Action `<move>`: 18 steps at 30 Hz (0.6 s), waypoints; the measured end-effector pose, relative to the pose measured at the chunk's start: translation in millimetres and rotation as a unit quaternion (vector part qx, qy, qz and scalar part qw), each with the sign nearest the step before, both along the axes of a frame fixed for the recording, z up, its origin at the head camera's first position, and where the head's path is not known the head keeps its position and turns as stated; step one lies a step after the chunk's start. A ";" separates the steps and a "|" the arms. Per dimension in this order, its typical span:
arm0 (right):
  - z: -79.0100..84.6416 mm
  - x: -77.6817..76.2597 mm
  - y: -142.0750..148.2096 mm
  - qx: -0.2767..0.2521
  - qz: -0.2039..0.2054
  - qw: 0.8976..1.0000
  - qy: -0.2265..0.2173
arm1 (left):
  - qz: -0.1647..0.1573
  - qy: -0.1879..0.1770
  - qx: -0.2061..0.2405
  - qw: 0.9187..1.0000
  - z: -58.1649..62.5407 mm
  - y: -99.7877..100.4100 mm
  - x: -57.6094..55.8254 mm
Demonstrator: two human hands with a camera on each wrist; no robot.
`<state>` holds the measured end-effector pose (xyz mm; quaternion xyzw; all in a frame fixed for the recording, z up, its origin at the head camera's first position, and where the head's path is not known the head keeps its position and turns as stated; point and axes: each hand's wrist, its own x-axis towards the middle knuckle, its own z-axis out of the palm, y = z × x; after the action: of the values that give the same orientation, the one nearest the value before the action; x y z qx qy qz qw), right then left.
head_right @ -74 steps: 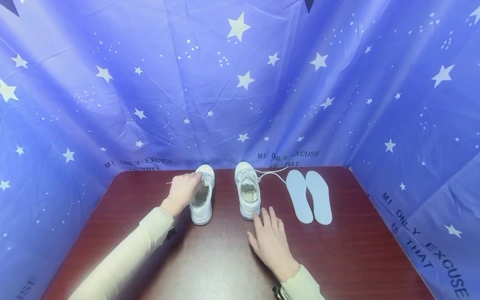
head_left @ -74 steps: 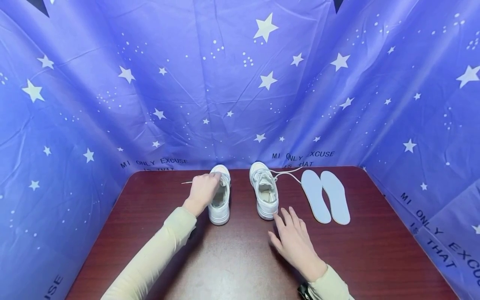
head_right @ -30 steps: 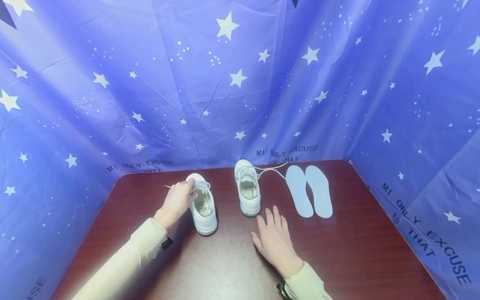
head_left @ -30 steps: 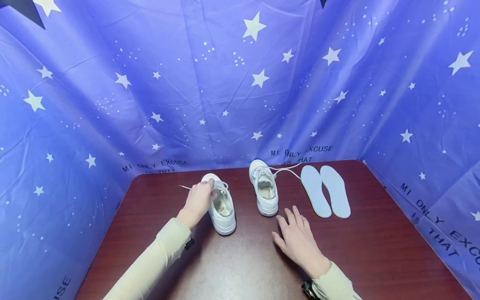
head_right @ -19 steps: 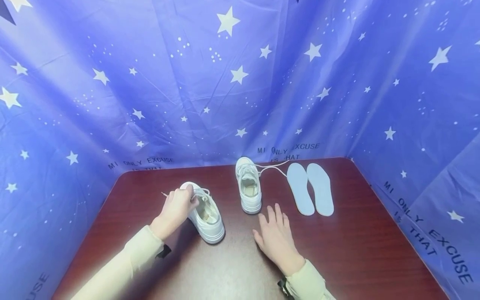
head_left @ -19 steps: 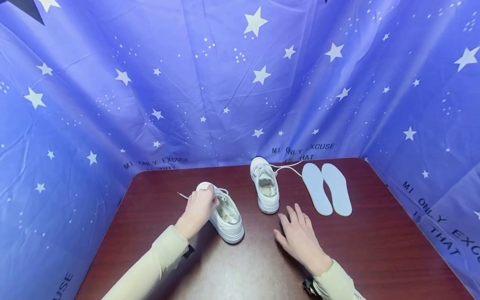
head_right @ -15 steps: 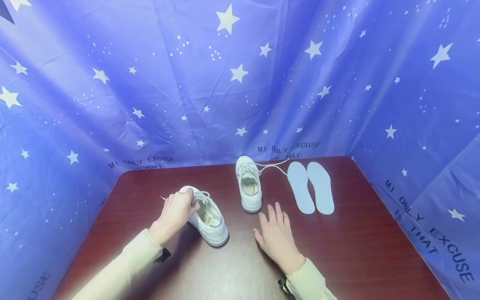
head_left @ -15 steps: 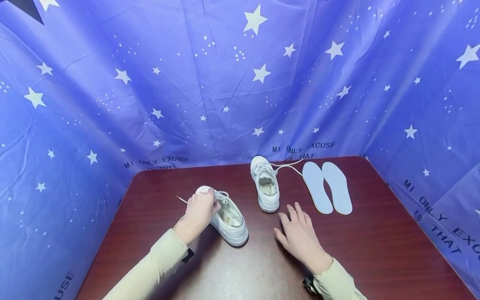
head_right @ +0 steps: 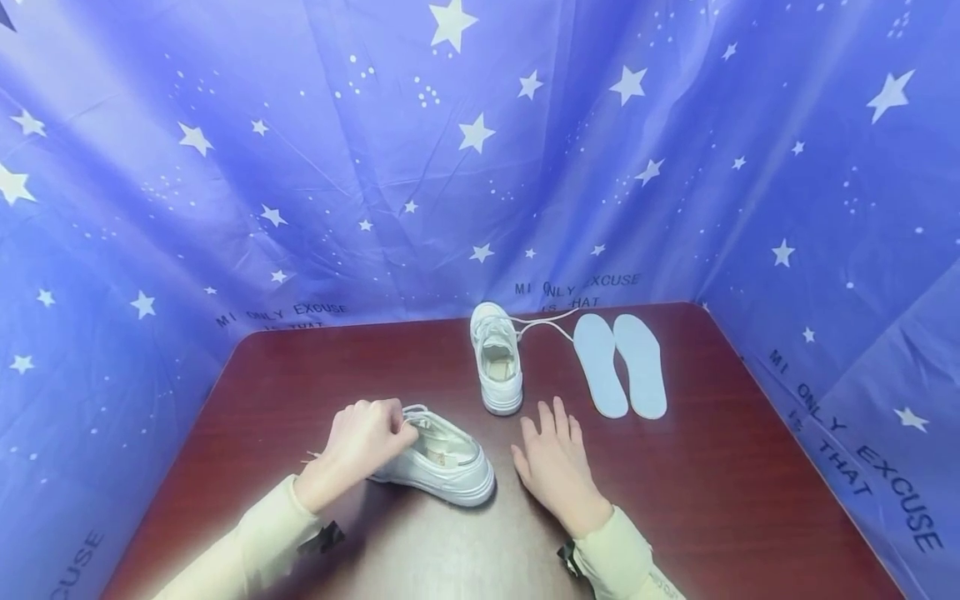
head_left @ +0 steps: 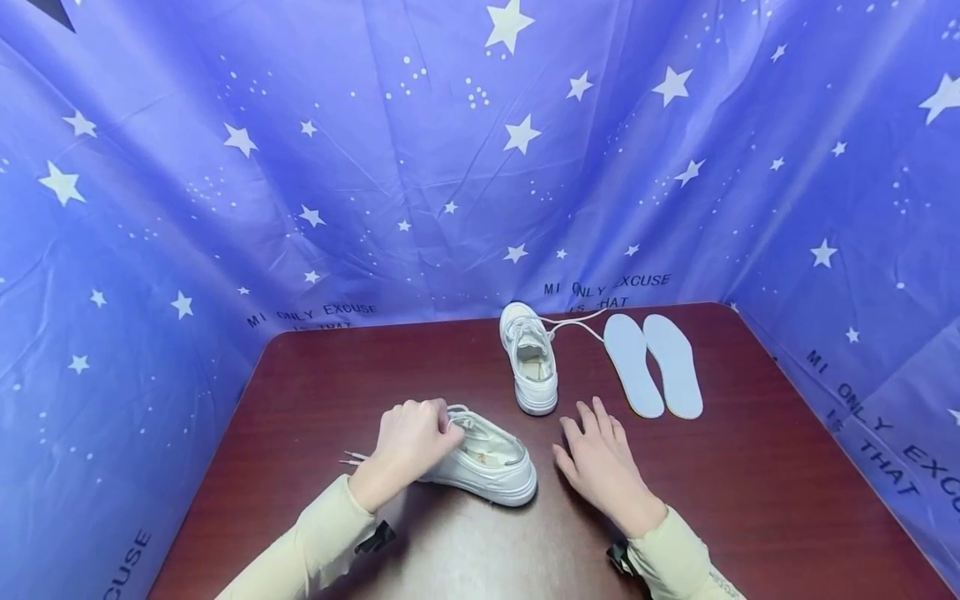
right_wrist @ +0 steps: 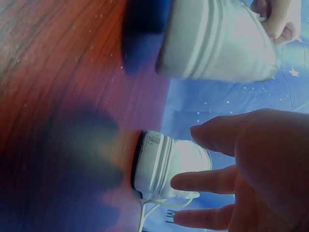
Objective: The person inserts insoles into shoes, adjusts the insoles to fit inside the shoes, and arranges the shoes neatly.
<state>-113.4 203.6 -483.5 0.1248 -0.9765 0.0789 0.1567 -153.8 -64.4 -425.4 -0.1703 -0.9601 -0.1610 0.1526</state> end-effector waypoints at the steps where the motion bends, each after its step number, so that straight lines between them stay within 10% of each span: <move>1: 0.1 -0.2 0.4 0.001 0.000 1.000 0.000 | 0.002 -0.007 0.009 1.000 -0.5 1.3 3.0; 18: 2.4 -4.8 1.1 -0.067 0.022 0.995 0.065 | -0.007 -0.011 0.103 0.995 -17.4 26.3 37.2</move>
<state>-118.2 204.7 -481.1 0.1400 -0.9538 0.1397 0.2262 -116.6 -38.1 -442.8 -0.1586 -0.9388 -0.2618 0.1580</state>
